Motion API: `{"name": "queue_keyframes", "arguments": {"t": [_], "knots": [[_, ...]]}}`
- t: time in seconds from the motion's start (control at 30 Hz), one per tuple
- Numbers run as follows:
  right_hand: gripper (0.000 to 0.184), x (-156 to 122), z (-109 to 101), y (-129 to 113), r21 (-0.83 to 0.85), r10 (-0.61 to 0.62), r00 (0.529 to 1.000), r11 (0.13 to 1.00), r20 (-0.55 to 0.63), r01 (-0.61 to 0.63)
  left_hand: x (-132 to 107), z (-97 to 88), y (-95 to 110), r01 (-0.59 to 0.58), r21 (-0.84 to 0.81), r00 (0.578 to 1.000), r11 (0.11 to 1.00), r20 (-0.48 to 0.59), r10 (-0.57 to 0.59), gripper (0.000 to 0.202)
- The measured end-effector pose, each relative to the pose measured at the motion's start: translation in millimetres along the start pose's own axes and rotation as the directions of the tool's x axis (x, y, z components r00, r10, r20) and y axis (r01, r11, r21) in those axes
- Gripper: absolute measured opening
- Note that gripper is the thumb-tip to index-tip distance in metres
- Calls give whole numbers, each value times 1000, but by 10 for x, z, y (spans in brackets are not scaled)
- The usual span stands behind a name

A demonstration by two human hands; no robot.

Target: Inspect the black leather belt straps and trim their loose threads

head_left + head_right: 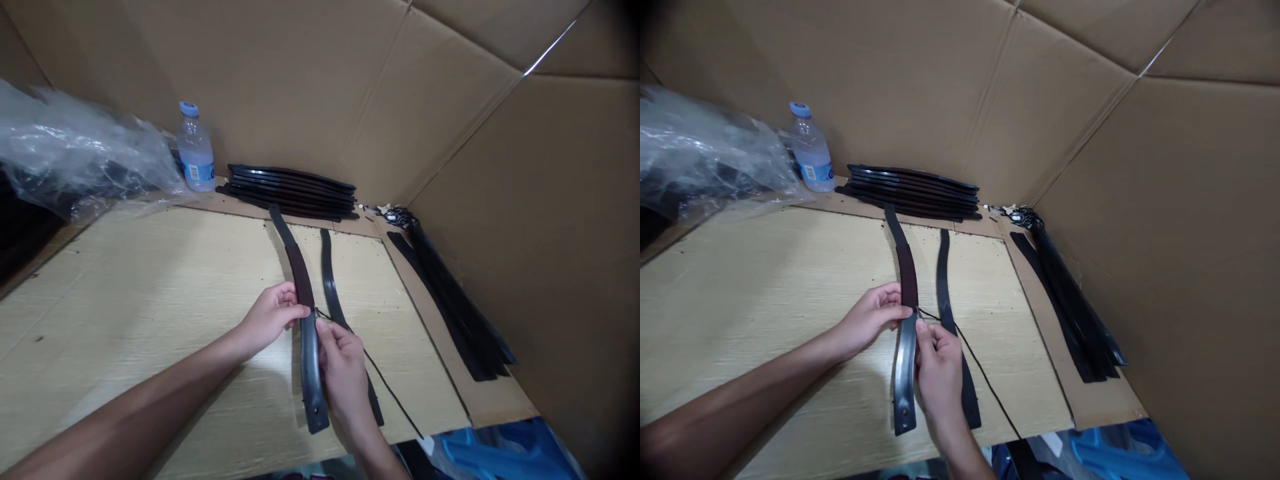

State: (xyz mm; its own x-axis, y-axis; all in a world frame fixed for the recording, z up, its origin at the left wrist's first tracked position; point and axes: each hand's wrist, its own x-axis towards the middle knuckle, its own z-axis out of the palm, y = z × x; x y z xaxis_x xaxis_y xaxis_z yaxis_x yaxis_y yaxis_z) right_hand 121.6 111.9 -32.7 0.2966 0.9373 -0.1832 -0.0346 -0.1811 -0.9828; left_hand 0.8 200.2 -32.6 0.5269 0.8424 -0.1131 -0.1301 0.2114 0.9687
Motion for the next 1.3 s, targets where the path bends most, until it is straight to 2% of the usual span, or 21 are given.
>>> {"name": "queue_keyframes", "arguments": {"t": [0.17,0.33,0.6,0.7,0.8,0.9,1.0,1.2,1.3], "knots": [[39,10,3,-4,67,18,1000,998,9,-19,0,0,-11,2,-33,1000,999,-12,-2,9],[38,18,9,25,191,91,996,977,11,-92,-6,1,-9,-10,-49,1000,999,-24,9,10],[43,-80,21,-47,200,113,992,975,-51,-101,-5,-13,-28,-17,-63,999,998,-34,15,12],[43,-50,-5,-167,170,55,998,984,-30,-50,0,-20,-44,-34,-91,999,995,-39,30,14],[42,129,-46,-280,-10,-88,996,996,-18,88,-3,-17,-37,-43,-114,998,993,-54,37,17],[37,373,-63,-349,-166,-180,980,968,81,191,-12,-6,-18,-70,-150,996,986,-59,62,18],[36,546,-34,-381,-194,-177,969,958,171,209,-13,-3,-15,-127,-174,990,976,-90,113,19],[37,629,77,-427,-203,-214,958,946,193,252,23,-39,-39,-176,-96,968,980,-199,154,25],[36,669,78,-473,-218,-278,940,922,199,319,18,-46,-32,-191,-9,964,982,-192,186,23]]}}
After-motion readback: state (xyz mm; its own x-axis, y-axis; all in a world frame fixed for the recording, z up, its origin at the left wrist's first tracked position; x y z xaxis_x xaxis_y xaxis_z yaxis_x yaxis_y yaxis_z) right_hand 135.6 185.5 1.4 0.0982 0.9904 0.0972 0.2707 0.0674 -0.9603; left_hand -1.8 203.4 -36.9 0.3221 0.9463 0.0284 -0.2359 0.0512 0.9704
